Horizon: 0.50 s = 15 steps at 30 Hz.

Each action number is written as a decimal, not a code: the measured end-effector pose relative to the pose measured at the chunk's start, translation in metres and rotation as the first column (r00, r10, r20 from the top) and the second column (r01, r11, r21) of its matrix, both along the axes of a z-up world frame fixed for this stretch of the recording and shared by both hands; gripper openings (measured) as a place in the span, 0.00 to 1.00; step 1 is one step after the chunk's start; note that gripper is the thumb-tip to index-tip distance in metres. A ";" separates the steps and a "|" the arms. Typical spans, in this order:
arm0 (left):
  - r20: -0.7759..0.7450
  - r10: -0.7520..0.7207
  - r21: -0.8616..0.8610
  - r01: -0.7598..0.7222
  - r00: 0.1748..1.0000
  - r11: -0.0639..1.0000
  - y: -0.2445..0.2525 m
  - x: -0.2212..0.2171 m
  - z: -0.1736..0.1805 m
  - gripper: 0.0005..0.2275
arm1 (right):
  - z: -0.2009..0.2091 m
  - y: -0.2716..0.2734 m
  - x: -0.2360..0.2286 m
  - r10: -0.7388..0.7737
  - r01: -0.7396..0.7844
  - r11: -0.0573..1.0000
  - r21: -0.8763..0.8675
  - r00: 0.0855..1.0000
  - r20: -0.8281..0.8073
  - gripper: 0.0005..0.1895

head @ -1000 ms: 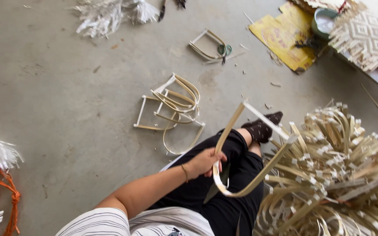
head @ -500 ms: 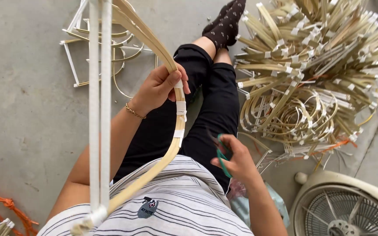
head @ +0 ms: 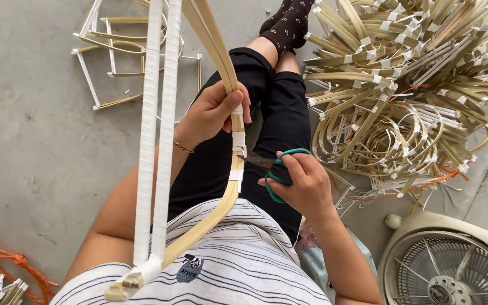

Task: Assembling bamboo strips onto plastic frame components for furniture or decorative items.

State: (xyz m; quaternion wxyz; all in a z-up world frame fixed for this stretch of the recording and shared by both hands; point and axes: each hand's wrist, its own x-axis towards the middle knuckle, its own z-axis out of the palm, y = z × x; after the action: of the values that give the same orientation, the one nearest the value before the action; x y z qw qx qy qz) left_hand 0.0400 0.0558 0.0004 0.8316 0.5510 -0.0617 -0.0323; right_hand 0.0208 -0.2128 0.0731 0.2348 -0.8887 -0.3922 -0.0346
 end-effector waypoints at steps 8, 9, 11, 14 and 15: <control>-0.090 -0.022 -0.005 0.021 0.996 1.000 -0.005 -0.003 0.001 0.14 | -0.027 -0.021 -0.007 -0.015 0.012 0.999 -0.032 0.996 -0.090 0.26; -0.122 -0.025 0.009 0.026 0.992 1.000 -0.005 -0.002 0.003 0.15 | -0.034 -0.025 -0.006 -0.027 0.023 0.999 -0.039 0.993 -0.113 0.25; -0.154 -0.055 -0.010 0.054 0.987 0.998 -0.005 -0.002 0.002 0.16 | -0.016 -0.016 0.002 -0.041 0.042 0.999 0.009 0.995 -0.086 0.27; -0.210 -0.124 -0.061 0.114 0.970 0.992 -0.003 -0.004 0.002 0.16 | -0.003 -0.007 0.010 -0.062 0.062 0.998 0.016 0.998 0.001 0.29; -0.226 -0.159 -0.093 0.141 0.961 0.986 -0.004 -0.006 0.002 0.17 | 0.000 -0.006 0.013 -0.062 0.064 0.998 -0.027 0.996 0.066 0.29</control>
State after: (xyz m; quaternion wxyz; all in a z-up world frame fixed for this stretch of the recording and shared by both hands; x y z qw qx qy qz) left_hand 0.0341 0.0522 0.0028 0.8486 0.5051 -0.0067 -0.1573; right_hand 0.0335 -0.2190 0.0733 0.2077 -0.9023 -0.3720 -0.0654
